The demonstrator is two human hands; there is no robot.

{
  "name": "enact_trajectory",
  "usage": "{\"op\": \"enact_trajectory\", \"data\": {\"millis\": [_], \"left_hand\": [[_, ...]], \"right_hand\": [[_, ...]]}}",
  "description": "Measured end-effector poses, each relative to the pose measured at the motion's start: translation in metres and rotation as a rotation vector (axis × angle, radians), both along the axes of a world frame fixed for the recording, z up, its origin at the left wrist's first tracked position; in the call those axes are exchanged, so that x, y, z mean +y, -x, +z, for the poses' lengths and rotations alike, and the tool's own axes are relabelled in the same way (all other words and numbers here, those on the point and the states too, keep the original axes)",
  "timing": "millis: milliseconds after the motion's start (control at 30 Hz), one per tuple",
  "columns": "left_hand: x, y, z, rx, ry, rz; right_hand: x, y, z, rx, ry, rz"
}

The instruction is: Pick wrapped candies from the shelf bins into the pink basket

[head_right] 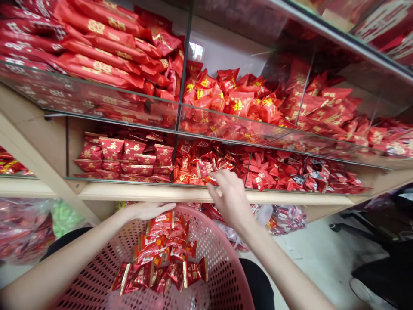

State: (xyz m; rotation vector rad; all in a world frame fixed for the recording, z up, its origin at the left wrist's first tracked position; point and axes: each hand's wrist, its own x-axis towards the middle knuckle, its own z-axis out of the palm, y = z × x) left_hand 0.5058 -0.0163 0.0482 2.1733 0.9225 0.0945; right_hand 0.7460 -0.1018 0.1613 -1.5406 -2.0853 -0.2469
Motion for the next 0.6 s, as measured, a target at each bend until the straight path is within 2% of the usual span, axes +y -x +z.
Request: {"op": "enact_trajectory", "data": {"millis": [100,200,433,600], "left_hand": [[0.001,0.001,-0.001,0.019,0.031,0.002],[0.001,0.001,0.0,0.018,0.05,-0.007],[0.001,0.0,0.002,-0.021,0.053,-0.006],[0.001,-0.001,0.001,-0.008,0.046,-0.032]], "right_hand": [[0.015,-0.036,0.002,-0.1,0.023,-0.154],[0.026,-0.052,0.0,-0.179,0.145,-0.229],[0.041,-0.047,0.0,-0.26,0.285,-0.366],[0.042,-0.046,-0.007,-0.227,0.181,-0.361]]}}
